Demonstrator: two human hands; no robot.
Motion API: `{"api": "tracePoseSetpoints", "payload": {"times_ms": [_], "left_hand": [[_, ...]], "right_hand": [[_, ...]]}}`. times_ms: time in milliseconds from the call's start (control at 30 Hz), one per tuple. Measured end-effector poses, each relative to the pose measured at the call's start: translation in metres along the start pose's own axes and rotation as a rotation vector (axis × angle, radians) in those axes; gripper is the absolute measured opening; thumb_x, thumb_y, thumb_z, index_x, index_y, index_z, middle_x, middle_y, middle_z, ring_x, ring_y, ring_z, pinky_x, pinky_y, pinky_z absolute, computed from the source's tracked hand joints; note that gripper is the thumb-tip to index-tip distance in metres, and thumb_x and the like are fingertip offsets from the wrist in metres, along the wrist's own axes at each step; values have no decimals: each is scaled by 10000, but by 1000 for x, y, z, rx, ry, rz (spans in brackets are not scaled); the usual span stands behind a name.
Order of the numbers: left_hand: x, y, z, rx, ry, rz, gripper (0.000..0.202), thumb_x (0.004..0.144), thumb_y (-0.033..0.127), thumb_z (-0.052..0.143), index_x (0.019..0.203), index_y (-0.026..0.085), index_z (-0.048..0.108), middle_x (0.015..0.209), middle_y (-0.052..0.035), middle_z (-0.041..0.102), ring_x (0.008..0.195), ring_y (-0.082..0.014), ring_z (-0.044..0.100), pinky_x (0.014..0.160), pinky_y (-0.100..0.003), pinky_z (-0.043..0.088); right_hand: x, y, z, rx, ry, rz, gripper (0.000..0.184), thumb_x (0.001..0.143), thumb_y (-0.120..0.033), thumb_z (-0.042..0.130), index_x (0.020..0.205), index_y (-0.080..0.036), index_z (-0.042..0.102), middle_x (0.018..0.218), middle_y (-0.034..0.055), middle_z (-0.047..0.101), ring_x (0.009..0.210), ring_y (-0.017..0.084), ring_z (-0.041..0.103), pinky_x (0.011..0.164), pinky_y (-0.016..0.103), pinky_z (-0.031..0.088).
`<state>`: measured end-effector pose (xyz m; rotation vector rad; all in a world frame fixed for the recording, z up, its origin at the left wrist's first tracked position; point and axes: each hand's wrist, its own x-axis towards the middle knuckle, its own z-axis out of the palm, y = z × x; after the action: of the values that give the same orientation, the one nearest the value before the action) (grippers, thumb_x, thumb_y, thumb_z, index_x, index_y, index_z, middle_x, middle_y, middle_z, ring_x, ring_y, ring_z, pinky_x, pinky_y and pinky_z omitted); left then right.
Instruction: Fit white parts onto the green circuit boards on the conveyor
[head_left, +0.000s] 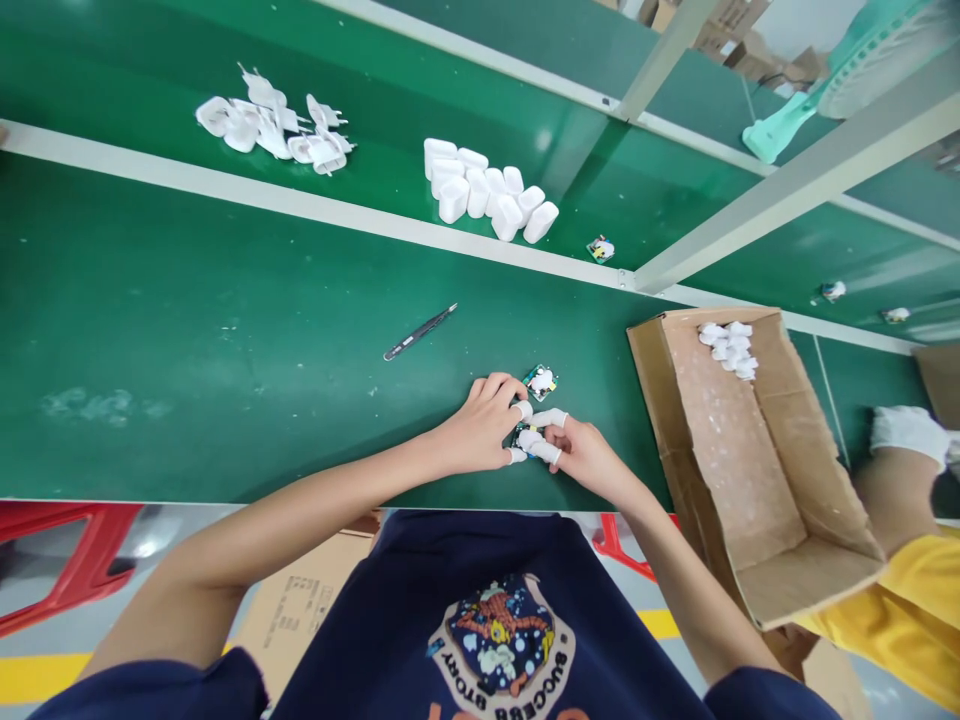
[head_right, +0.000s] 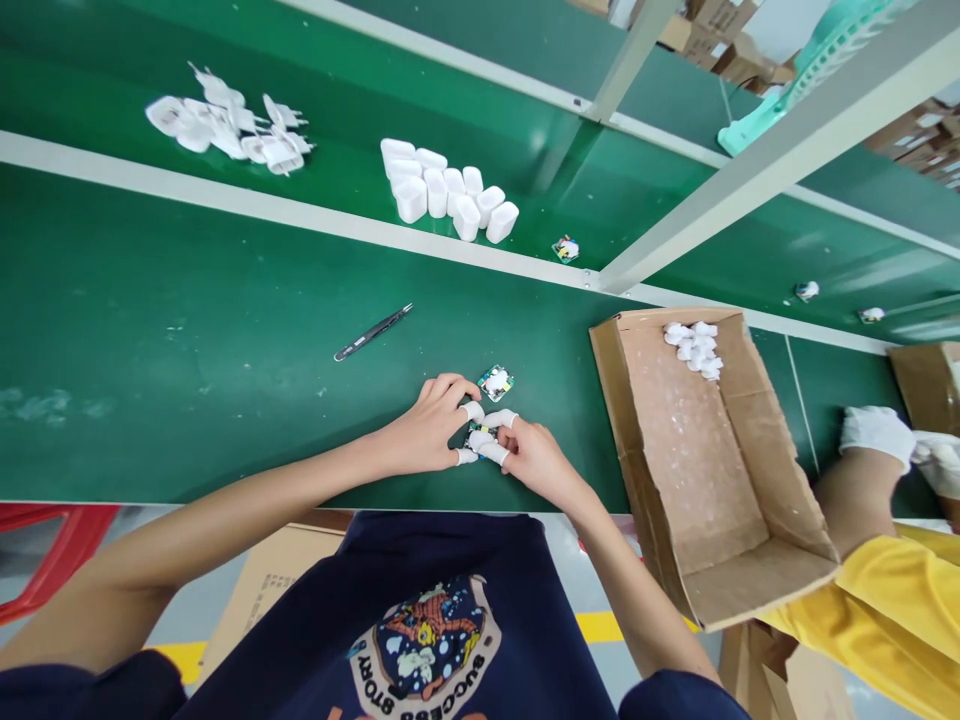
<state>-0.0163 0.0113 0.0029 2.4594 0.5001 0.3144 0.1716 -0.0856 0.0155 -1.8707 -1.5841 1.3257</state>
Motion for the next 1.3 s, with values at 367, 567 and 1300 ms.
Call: {"api": "tracePoseSetpoints", "payload": {"times_ms": [367,567,1300], "left_hand": [[-2,3,-1,44,8,0,224,750,248,651,922,125,576,1209,-145,471,1203,-317,348,951,-483,344],[-2,3,0,49,10,10,188,717,180,634,886,115,585,1235,-155,461,1210,-331,344,957,-497,338],[3,-1,-11,102,37,118,83,818,215,633,839,141,663,1197,-122,535,1174,-312,376,903,-471,314]], "right_hand": [[7,-6,1,75,-27,33,149,900,-318,468,899,-185,536,595,-39,614,447,125,594,508,233,457],[11,-12,3,38,3,69,154,878,-335,498,876,-190,549,569,-43,609,430,126,579,496,231,443],[-20,-1,31,-211,450,-161,284,871,-330,591,1134,-224,606,925,29,565,547,102,437,534,256,432]]}}
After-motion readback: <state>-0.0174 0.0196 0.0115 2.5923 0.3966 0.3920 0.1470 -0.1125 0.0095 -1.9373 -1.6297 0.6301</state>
